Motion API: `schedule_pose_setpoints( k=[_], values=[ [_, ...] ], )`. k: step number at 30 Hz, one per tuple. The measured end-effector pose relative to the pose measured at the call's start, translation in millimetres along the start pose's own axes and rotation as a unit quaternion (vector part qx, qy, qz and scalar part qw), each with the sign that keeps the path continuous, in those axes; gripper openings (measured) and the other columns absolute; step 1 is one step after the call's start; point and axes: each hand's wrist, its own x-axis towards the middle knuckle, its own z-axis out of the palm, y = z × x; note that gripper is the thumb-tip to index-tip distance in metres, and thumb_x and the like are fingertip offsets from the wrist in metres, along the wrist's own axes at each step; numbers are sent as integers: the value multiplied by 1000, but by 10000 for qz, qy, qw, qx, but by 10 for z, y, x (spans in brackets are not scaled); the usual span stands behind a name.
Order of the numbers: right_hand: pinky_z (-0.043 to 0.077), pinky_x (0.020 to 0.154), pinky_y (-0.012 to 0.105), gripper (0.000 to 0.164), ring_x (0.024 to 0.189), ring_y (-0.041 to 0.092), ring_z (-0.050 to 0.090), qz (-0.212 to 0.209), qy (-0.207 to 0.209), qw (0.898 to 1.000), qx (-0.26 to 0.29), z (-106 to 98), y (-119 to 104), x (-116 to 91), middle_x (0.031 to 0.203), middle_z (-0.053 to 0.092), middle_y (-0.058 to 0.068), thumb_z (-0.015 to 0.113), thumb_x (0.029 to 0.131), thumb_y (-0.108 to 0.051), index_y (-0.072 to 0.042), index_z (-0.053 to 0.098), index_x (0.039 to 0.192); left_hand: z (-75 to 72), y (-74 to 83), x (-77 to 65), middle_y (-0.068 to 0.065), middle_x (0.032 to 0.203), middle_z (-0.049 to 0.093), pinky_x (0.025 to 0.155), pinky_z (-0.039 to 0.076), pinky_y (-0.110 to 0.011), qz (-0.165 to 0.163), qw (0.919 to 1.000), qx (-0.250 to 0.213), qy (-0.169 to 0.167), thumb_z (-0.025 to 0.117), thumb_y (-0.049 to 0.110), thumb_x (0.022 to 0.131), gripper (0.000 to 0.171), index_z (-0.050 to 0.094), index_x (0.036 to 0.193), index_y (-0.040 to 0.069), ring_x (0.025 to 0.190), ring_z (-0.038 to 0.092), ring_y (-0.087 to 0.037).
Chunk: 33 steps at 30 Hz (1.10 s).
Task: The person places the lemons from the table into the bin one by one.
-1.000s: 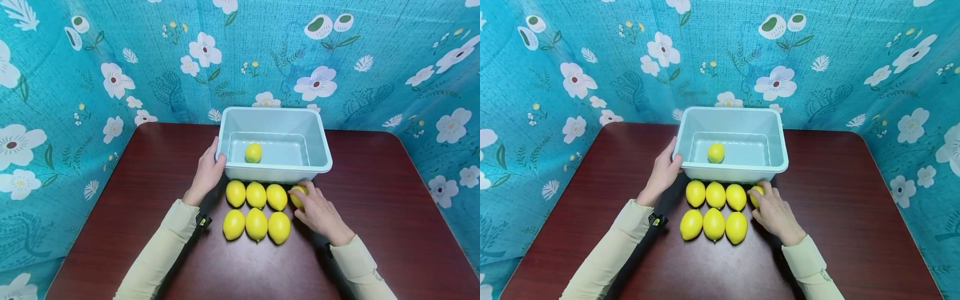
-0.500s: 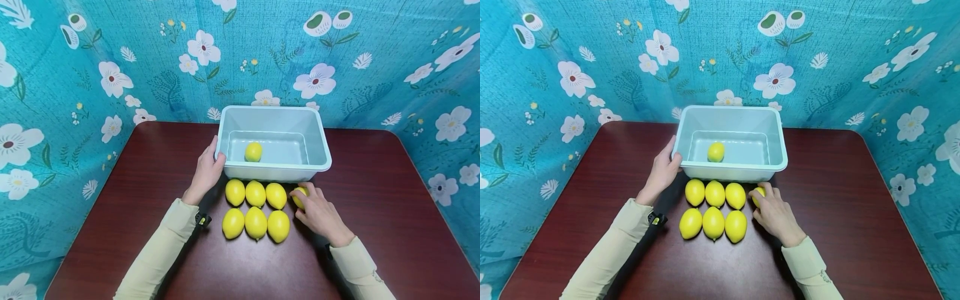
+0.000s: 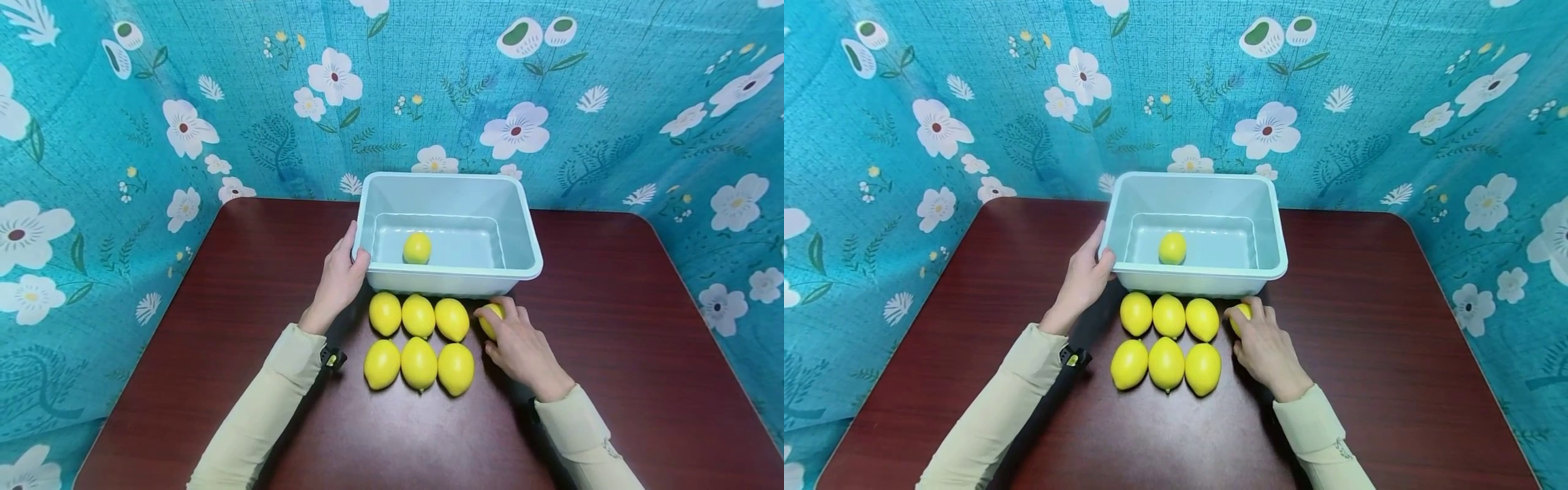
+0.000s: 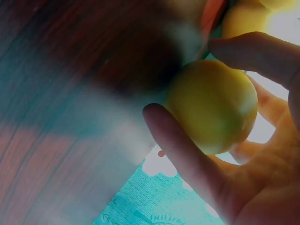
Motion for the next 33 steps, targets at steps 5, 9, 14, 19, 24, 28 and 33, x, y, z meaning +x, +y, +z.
schedule_pose_setpoints(
  k=[5, 9, 14, 19, 24, 28, 33],
  values=[
    [44, 49, 43, 48, 108, 39, 47, 156, -26, 9999, 49, -3, 4, 6, 133, 41, 18, 69, 77, -4, -17, 57, 122, -2, -1, -3, -11, 153, 38, 111, 37, -43, -4, 10000, -13, -1, 40, 25, 96, 63, 21, 155, 12, 133, 45, -24],
    [45, 50, 44, 50, 107, 40, 47, 250, -67, 9997, 55, -11, 6, 9, 133, 41, 19, 68, 76, -3, -16, 57, 122, -1, -4, -3, -10, 153, 38, 111, 37, -43, -12, 10000, -30, 4, 40, 25, 96, 63, 22, 155, 13, 133, 45, -24],
    [45, 50, 43, 52, 106, 40, 48, 287, -78, 9995, 57, -20, 9, 5, 133, 41, 20, 69, 75, -3, -15, 55, 123, 2, -10, -6, -10, 152, 39, 111, 36, -43, -50, 10000, -31, -1, 40, 26, 96, 63, 22, 155, 13, 133, 45, -24],
    [45, 51, 42, 51, 106, 39, 48, 308, -61, 9995, 92, -32, 19, 3, 132, 41, 20, 71, 76, -4, -14, 56, 123, 2, -4, -9, -10, 153, 38, 111, 36, -43, -63, 10000, -29, -23, 40, 26, 96, 63, 21, 155, 14, 134, 44, -24],
    [46, 52, 43, 51, 107, 39, 47, 263, -10, 9995, 146, -22, 29, 2, 132, 42, 19, 71, 75, -3, -14, 56, 123, 2, -19, -5, -10, 153, 38, 111, 36, -44, -42, 10000, -43, -22, 40, 25, 96, 63, 21, 155, 14, 134, 43, -24],
    [46, 52, 43, 51, 106, 39, 48, 226, 18, 9996, 152, -17, 30, -2, 131, 42, 19, 71, 75, -3, -14, 56, 123, 1, -16, -4, -11, 153, 38, 111, 36, -44, -42, 10000, -35, -14, 41, 25, 96, 63, 21, 155, 14, 134, 44, -24],
    [46, 51, 42, 51, 108, 39, 48, 160, 70, 9998, 80, -21, 28, -13, 131, 43, 18, 71, 75, -4, -14, 58, 123, -1, -20, -3, -10, 153, 37, 111, 37, -44, -44, 10000, -44, -40, 40, 26, 96, 64, 20, 155, 14, 134, 44, -24]
  ],
)
